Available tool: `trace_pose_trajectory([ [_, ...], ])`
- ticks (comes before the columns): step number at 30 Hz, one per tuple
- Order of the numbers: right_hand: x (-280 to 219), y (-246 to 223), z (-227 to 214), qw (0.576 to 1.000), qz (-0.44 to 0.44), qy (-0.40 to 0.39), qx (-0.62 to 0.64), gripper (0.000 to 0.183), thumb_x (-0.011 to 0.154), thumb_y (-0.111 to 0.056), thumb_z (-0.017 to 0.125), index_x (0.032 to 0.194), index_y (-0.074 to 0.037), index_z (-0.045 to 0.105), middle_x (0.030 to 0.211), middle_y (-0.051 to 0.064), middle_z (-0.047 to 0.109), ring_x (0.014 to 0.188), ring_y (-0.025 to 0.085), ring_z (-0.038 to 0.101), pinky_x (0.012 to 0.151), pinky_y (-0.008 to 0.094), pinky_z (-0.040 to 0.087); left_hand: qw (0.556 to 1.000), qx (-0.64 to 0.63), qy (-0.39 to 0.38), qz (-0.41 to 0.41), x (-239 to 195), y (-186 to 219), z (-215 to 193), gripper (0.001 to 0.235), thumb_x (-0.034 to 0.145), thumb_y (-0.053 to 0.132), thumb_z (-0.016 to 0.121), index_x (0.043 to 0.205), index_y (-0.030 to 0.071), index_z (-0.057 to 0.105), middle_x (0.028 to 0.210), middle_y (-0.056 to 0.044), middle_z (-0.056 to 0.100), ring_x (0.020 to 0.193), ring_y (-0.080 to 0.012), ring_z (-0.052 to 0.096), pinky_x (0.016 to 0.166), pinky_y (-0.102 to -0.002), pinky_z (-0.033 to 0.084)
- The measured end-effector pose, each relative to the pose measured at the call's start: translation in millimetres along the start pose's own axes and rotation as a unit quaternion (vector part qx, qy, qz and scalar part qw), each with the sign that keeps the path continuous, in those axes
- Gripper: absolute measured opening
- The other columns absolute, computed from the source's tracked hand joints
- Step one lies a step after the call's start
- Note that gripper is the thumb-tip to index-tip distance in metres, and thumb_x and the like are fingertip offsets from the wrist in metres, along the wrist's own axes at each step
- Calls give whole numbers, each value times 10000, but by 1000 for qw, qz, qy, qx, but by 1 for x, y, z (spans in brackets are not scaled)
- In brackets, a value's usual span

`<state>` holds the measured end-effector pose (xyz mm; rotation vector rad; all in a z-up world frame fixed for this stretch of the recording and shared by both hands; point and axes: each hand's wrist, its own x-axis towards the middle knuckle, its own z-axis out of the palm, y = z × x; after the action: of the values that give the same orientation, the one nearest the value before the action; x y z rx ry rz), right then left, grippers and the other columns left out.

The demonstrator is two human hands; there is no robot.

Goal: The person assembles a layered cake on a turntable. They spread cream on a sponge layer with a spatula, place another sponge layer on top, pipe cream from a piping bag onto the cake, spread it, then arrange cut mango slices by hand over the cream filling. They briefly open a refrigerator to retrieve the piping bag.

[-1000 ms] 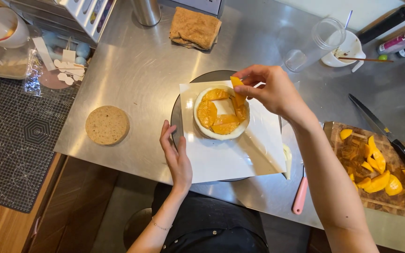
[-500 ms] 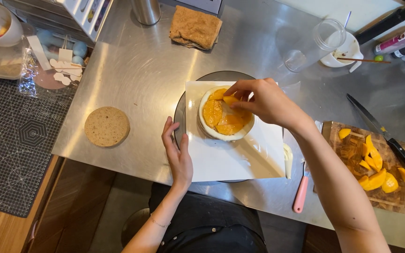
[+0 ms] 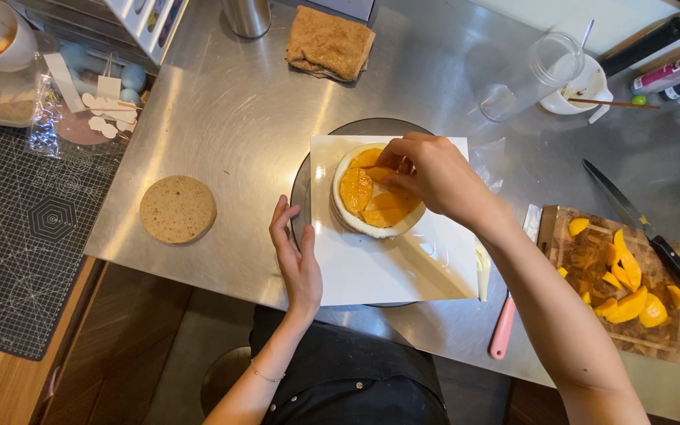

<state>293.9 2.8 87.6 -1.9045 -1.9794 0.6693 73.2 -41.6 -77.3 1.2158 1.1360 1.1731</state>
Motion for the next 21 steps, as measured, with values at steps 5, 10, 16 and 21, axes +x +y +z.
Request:
trace_pose_trajectory([
  [5, -11, 1, 13, 997, -11, 63, -35, 168, 844, -79, 773, 978, 15, 734, 930, 156, 686, 805, 315, 707, 740, 399, 576, 1000, -9, 0, -1, 0, 3, 0, 396, 1051, 187, 492, 1421, 62, 426, 1669, -191, 252, 1592, -331, 198, 1280, -509, 227],
  [10, -21, 0, 28, 990, 11, 127, -56, 133, 863, -64, 789, 933, 24, 718, 901, 163, 674, 763, 342, 678, 697, 422, 551, 1000, -8, -3, 3, 0, 0, -1, 389, 1059, 183, 490, 1422, 62, 420, 1663, -191, 248, 1587, -332, 203, 1277, -509, 247],
  [16, -34, 4, 38, 976, 24, 218, 4, 127, 855, -32, 802, 924, 25, 712, 894, 144, 677, 736, 262, 686, 671, 362, 557, 1000, -22, -2, -2, -1, 1, -1, 390, 1060, 194, 480, 1422, 59, 426, 1671, -193, 238, 1594, -334, 201, 1282, -510, 249],
  [21, -56, -7, 43, 969, 58, 238, 27, 123, 858, -18, 789, 964, 18, 739, 880, 126, 693, 720, 215, 692, 666, 332, 561, 1000, -10, -3, -3, -1, 4, -1, 385, 1060, 183, 486, 1419, 57, 423, 1666, -192, 253, 1587, -332, 205, 1272, -509, 249],
])
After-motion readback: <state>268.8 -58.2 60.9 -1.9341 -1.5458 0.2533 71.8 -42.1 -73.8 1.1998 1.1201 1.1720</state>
